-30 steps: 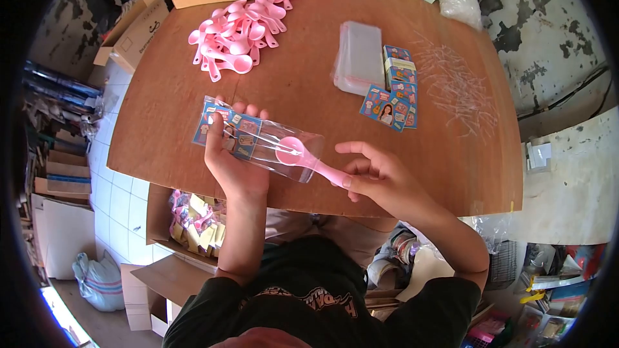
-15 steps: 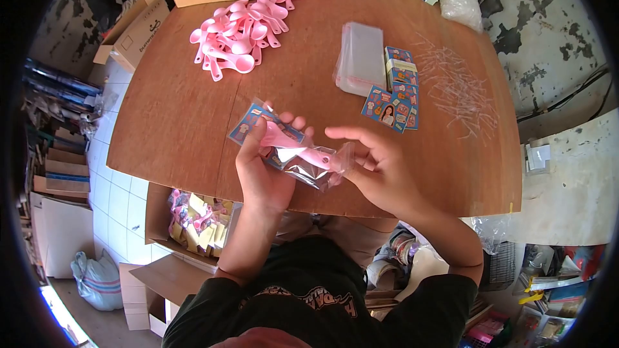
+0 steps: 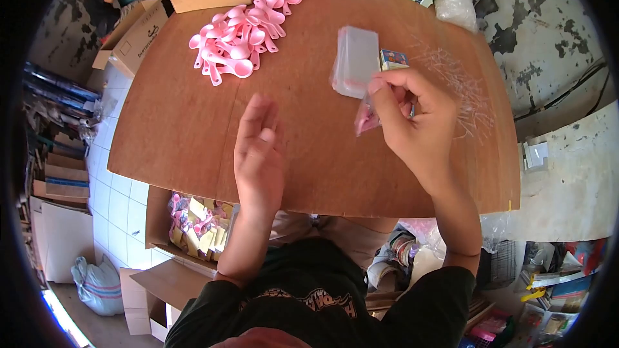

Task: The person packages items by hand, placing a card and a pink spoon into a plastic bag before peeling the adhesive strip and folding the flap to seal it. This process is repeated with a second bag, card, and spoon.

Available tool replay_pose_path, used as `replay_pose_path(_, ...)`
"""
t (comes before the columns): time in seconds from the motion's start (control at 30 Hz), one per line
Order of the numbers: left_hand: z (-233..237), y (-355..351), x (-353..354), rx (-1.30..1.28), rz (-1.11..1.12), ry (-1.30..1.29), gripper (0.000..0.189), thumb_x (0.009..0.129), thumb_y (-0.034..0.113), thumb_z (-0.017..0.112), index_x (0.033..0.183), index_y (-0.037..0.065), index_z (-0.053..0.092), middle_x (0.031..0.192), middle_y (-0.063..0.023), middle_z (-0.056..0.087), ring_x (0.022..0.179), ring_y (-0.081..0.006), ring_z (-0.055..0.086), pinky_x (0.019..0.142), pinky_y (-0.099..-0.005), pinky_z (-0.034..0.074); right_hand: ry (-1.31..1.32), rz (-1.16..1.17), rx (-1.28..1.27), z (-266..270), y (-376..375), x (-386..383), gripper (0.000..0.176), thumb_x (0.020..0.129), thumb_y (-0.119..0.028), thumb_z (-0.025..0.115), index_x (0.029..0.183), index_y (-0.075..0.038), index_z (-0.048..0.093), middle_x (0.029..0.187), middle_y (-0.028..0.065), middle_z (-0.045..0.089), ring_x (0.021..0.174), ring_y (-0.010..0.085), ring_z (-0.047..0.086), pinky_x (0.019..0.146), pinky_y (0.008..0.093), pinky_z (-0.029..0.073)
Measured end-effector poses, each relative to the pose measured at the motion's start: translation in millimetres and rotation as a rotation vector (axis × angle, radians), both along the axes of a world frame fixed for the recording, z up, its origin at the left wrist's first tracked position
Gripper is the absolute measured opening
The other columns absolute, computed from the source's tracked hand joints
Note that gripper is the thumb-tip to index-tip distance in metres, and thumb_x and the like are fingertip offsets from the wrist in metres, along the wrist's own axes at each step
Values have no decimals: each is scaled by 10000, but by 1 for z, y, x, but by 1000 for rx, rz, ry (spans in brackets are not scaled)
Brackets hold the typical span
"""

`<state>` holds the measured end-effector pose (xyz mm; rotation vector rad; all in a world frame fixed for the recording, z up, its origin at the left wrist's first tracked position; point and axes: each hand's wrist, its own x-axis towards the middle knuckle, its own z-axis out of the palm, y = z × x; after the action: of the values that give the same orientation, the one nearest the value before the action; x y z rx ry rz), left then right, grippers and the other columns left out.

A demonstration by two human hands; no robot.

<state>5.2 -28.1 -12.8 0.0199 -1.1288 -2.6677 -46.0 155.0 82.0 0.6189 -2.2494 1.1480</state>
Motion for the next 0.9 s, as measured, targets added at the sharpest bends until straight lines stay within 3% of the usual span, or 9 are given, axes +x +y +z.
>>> replay_pose_path(0.17,13,1,-2,-733,53,342,628,804,66,684,1357,-30,402,1377,-205,420,1327,-322,371,1084,-401,292,32,-36,72,3,-10,14,100,807,-58,701,747,-6,640,627,9,599,553,42,508,485,208,370)
replay_pose_path(0.33,13,14,-9,-570,109,346,569,851,99,670,1338,-46,412,1299,-197,494,1224,-290,477,1019,-388,373,-111,63,34,13,-19,31,135,825,-68,691,724,-8,625,617,2,581,551,38,496,492,207,371)
replay_pose_path(0.4,27,13,-6,-164,-87,206,491,909,91,607,1338,-44,411,1293,-183,503,1165,-226,522,916,-322,452,-192,73,-36,12,-20,35,135,829,-68,689,725,-7,626,615,-3,569,551,34,486,494,201,362)
replay_pose_path(0.43,27,11,-7,-202,-76,195,396,950,121,549,1296,-46,455,1099,-165,628,972,-199,637,645,-234,519,-288,88,-91,12,-20,36,140,830,-72,690,723,-8,627,611,-3,568,546,33,481,497,198,363)
replay_pose_path(0.6,31,8,1,-221,-33,116,205,952,103,555,1068,-52,625,767,-83,682,648,-147,659,580,-240,527,-404,105,-135,11,-20,37,95,833,-66,685,759,-19,649,682,10,599,591,42,502,525,205,384)
replay_pose_path(0.67,29,7,5,-348,-13,119,190,941,81,571,1057,-55,637,802,-88,685,669,-126,656,582,-227,525,60,39,-86,8,-29,36,54,785,-16,690,828,-43,671,776,30,602,649,105,542,546,243,413)
replay_pose_path(0.7,34,7,8,-331,-50,72,174,930,73,592,1033,-45,670,742,-40,677,677,-54,606,589,-187,473,60,38,-87,8,-26,35,54,785,-16,690,828,-43,671,776,30,602,649,105,542,546,243,413)
replay_pose_path(0.77,33,10,10,-405,-39,84,172,926,62,589,1031,-43,676,730,-30,672,663,-45,596,578,-186,470,445,123,338,7,-17,32,209,687,7,712,877,-71,676,832,35,572,700,181,547,553,283,429)
replay_pose_path(0.9,37,11,14,-570,-18,142,173,897,28,600,1035,-35,683,709,-45,678,624,-29,571,537,-197,465,515,85,532,8,-22,35,285,583,-59,731,860,-83,666,813,20,545,701,202,519,539,296,425)
